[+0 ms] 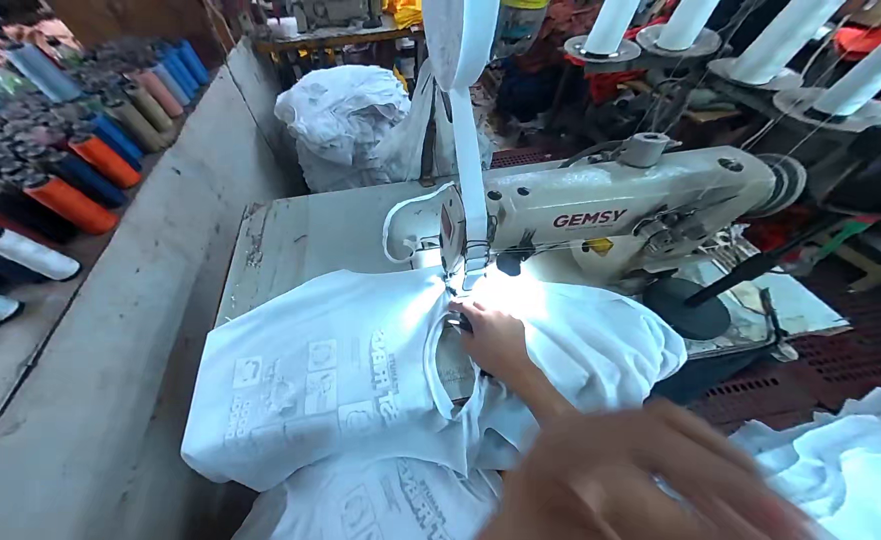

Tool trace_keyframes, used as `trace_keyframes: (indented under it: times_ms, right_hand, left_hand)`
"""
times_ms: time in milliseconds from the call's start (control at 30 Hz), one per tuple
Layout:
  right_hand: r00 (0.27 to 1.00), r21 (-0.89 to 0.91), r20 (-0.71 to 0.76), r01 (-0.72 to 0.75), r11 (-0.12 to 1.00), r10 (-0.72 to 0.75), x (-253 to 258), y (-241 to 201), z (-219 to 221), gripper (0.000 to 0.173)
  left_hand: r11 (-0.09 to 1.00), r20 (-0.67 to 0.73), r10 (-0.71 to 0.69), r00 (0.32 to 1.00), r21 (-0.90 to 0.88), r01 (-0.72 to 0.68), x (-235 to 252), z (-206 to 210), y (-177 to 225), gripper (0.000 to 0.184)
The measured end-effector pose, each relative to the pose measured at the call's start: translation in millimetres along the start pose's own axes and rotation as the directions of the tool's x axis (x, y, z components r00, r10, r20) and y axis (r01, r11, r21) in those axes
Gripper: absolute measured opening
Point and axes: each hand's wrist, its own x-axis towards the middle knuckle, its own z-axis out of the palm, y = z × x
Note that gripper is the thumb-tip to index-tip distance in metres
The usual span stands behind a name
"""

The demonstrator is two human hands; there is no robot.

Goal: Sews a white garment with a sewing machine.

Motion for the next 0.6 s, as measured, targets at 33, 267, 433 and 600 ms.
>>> trace_keyframes:
  times_ms: [33, 267, 433, 600]
  right_hand:
    - [1.0, 0.02, -0.017, 0.013, 1.0, -0.013, -2, 2, 0, 0.043]
    - [0.982, 0.023, -0.039, 0.188, 0.982, -0.187, 10, 28, 1, 0.049]
    - [0.912, 0.036, -0.139, 0.394, 0.918, -0.386, 26, 67, 9, 0.035]
    - [0.922, 0.001, -0.13, 0.368, 0.93, -0.364, 10, 63, 5, 0.039]
  left_hand:
    - [0.987, -0.191, 0.021, 0.981, 0.162, 0.01, 1, -29, -15, 0.022]
    - [0.496, -0.555, -0.107, 0.825, 0.689, 0.529, 2, -181, -112, 0.03]
    - [0.063, -0.235, -0.198, 0.952, 0.966, 0.252, -7, -200, -111, 0.031]
    - [-0.192, -0.131, -0.227, 0.965, 0.977, 0.088, -12, -188, -121, 0.033]
